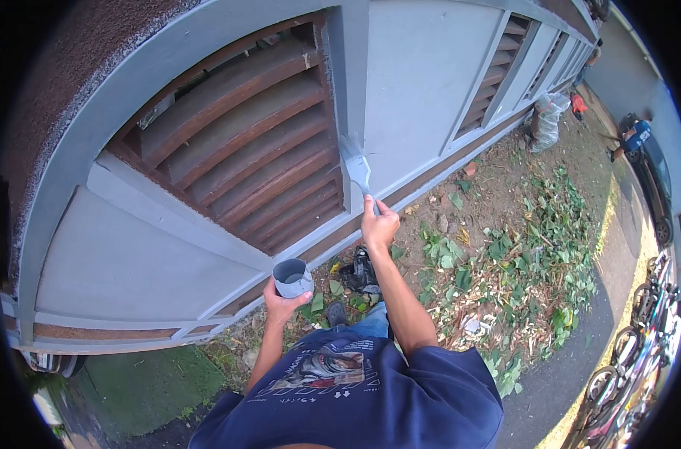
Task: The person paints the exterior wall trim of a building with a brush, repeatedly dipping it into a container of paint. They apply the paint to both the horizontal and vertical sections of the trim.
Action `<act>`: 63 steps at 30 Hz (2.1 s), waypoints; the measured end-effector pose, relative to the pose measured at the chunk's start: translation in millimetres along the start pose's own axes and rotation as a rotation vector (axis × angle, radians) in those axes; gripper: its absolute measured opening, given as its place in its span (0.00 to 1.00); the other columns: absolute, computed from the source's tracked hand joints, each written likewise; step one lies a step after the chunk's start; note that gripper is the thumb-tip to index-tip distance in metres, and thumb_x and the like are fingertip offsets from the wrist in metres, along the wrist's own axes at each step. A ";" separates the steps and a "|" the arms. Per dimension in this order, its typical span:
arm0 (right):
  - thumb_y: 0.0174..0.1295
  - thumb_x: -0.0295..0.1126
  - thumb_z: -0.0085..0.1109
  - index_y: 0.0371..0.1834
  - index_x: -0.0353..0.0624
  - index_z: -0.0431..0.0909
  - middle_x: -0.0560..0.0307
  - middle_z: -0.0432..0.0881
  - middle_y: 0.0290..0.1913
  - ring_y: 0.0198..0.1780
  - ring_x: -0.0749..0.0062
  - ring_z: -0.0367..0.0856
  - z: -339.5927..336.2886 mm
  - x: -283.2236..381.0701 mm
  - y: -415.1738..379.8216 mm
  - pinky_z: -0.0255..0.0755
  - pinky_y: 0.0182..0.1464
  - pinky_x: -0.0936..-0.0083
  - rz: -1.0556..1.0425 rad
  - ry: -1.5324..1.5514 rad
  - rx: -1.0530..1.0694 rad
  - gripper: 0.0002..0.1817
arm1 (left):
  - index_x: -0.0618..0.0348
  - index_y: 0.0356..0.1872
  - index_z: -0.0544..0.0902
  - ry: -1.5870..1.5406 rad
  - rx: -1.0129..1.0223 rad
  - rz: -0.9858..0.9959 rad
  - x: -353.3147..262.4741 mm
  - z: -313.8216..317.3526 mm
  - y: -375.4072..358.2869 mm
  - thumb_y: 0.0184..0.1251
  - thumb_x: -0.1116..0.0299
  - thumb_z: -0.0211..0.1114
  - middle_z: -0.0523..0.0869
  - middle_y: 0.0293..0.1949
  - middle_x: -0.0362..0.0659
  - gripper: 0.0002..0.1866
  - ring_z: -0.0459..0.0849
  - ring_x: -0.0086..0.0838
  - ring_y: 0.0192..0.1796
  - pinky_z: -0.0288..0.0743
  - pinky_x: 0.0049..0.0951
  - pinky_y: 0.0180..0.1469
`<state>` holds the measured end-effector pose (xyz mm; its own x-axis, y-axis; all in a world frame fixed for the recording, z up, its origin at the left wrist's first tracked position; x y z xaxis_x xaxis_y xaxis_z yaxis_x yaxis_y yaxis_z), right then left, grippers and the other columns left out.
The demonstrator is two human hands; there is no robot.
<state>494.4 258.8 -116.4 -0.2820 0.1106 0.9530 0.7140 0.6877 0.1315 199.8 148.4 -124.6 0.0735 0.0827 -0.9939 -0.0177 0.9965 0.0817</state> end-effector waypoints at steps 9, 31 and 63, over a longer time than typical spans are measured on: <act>0.54 0.45 0.73 0.40 0.33 0.88 0.33 0.87 0.40 0.46 0.48 0.88 49.1 -150.7 -10.6 0.78 0.55 0.61 0.451 -0.278 0.110 0.23 | 0.65 0.55 0.79 0.034 0.006 -0.053 1.0 -12.8 -9.4 0.38 0.70 0.86 0.86 0.48 0.44 0.37 0.85 0.27 0.49 0.77 0.30 0.56; 0.61 0.43 0.68 0.41 0.33 0.88 0.50 0.84 0.19 0.25 0.70 0.84 33.2 -89.3 -31.8 0.78 0.35 0.71 0.287 -0.053 -0.018 0.20 | 0.66 0.56 0.78 0.123 0.017 -0.097 3.0 -12.0 -17.8 0.38 0.70 0.85 0.86 0.48 0.46 0.38 0.86 0.29 0.49 0.78 0.32 0.56; 0.61 0.40 0.70 0.43 0.29 0.87 0.45 0.88 0.30 0.33 0.69 0.84 34.6 -151.3 -34.1 0.76 0.42 0.70 0.600 0.041 0.082 0.20 | 0.71 0.59 0.76 0.067 0.057 0.046 -37.7 17.2 0.4 0.35 0.69 0.85 0.86 0.50 0.48 0.43 0.85 0.30 0.52 0.77 0.31 0.58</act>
<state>490.6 243.4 -274.5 0.1806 0.4697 0.8642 0.6887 0.5669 -0.4520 214.1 145.8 -85.9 0.0073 0.1294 -0.9916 0.0371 0.9909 0.1296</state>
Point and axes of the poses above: each hand's wrist, its own y-axis towards the middle knuckle, its own z-axis out of the palm, x = y × z, the point moved 7 cm from there along y, towards the middle knuckle
